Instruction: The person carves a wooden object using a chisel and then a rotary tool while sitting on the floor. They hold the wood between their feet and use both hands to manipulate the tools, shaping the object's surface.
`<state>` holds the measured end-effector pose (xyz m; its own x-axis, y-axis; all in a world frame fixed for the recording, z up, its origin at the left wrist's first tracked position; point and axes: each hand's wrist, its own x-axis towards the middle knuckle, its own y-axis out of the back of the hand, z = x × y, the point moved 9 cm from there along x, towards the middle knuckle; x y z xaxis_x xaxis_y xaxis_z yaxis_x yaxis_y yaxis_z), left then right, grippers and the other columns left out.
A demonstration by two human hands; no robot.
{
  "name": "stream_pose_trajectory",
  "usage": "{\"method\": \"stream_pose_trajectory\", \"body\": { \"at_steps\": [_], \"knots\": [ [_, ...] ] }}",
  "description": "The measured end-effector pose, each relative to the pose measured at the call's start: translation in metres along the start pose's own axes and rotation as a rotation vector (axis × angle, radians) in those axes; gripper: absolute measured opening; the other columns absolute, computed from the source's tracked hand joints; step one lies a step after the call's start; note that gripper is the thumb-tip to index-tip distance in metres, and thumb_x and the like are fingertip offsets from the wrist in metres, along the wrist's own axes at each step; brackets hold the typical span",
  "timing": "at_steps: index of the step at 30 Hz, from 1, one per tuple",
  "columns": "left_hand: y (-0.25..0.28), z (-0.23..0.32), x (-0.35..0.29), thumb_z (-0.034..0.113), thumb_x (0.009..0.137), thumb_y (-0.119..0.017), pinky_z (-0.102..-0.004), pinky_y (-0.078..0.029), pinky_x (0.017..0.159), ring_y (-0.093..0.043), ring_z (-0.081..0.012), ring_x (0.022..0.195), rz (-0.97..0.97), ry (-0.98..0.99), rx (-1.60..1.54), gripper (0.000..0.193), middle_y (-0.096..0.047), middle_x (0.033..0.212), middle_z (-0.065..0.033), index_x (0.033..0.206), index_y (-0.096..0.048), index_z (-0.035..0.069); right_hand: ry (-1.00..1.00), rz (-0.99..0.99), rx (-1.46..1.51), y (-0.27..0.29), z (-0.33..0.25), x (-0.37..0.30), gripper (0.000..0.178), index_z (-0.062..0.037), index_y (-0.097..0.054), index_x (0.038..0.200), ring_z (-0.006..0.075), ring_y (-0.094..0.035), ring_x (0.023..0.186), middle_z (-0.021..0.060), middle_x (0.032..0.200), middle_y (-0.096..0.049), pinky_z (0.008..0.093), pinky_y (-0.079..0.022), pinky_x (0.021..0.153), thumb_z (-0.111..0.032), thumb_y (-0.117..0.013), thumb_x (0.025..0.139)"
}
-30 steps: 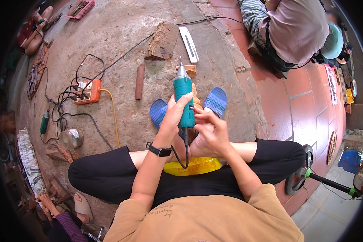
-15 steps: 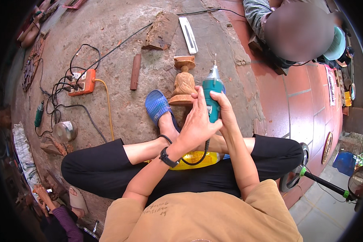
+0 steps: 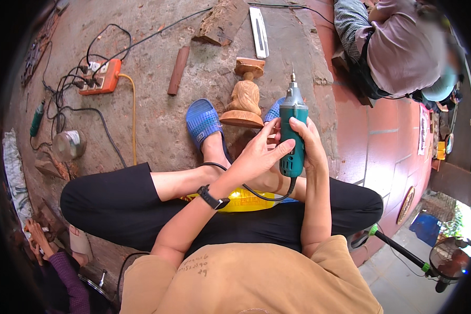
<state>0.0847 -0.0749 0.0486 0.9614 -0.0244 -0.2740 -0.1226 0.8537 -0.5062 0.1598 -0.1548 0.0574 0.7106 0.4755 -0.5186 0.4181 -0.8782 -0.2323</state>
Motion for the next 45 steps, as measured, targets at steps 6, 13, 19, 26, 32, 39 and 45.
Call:
{"method": "stream_pose_trajectory", "body": {
  "at_steps": [6,13,19,26,32,39,45],
  "knots": [
    [0.016,-0.002,0.02,0.031,0.092,-0.07,-0.0272,-0.049,0.09,-0.055,-0.0143,0.111,0.057,-0.118,-0.253,0.071,-0.052,0.126,-0.0118,0.142,-0.029,0.002,-0.028,0.01,-0.002,-0.022,0.013,0.02,0.026,-0.005,-0.058,0.105,0.012,-0.064,0.068,0.0055,0.085,-0.065,0.0251,-0.054,0.061,-0.025,-0.067,0.09],
    [0.072,0.022,0.013,0.043,0.088,-0.07,-0.0344,-0.053,0.082,-0.067,-0.0251,0.097,0.332,-0.144,0.333,0.079,-0.066,0.106,-0.0219,0.14,-0.036,-0.006,0.05,0.059,0.095,-0.051,0.025,0.059,0.029,-0.0053,-0.054,0.109,0.0124,-0.062,0.069,0.0036,0.089,-0.058,0.0266,-0.054,0.061,-0.026,-0.065,0.091],
    [0.078,0.046,0.011,0.034,0.086,-0.073,-0.0315,-0.054,0.074,-0.068,-0.0192,0.088,0.402,-0.239,0.399,0.07,-0.069,0.1,-0.0186,0.137,-0.046,-0.007,-0.003,0.021,0.185,-0.071,0.018,0.062,0.03,-0.0063,-0.053,0.111,0.011,-0.059,0.068,0.0033,0.088,-0.056,0.0262,-0.053,0.058,-0.03,-0.061,0.093],
    [0.088,0.049,0.011,0.022,0.089,-0.071,-0.0233,-0.053,0.077,-0.063,-0.0097,0.092,0.359,-0.129,0.337,0.065,-0.068,0.108,-0.0129,0.141,-0.043,-0.007,0.0,0.079,0.218,-0.075,0.029,0.072,0.029,-0.0072,-0.052,0.109,0.0126,-0.057,0.072,0.0047,0.091,-0.055,0.0259,-0.05,0.063,-0.03,-0.061,0.093],
    [0.091,0.051,0.012,0.023,0.089,-0.071,-0.0225,-0.052,0.075,-0.062,-0.0087,0.09,0.389,-0.058,0.3,0.061,-0.068,0.104,-0.0105,0.137,-0.049,-0.007,0.009,0.071,0.209,-0.078,0.028,0.076,0.03,-0.0066,-0.05,0.109,0.0128,-0.057,0.073,0.0046,0.089,-0.053,0.0274,-0.051,0.062,-0.029,-0.061,0.093],
    [0.097,0.045,0.015,0.024,0.088,-0.071,-0.0224,-0.052,0.074,-0.062,-0.0082,0.088,0.374,-0.036,0.287,0.057,-0.068,0.102,-0.009,0.135,-0.053,-0.004,-0.026,0.066,0.259,-0.076,0.039,0.082,0.029,-0.0061,-0.052,0.106,0.0126,-0.058,0.068,0.0047,0.085,-0.055,0.0274,-0.052,0.058,-0.031,-0.061,0.094],
    [0.097,0.045,0.015,0.025,0.088,-0.071,-0.0231,-0.052,0.075,-0.062,-0.0088,0.088,0.396,-0.051,0.259,0.058,-0.068,0.103,-0.0088,0.135,-0.053,-0.003,-0.075,0.057,0.214,-0.075,0.04,0.082,0.031,-0.0058,-0.057,0.096,0.0136,-0.061,0.064,0.0044,0.078,-0.058,0.0271,-0.051,0.056,-0.037,-0.06,0.094]
  ]
}}
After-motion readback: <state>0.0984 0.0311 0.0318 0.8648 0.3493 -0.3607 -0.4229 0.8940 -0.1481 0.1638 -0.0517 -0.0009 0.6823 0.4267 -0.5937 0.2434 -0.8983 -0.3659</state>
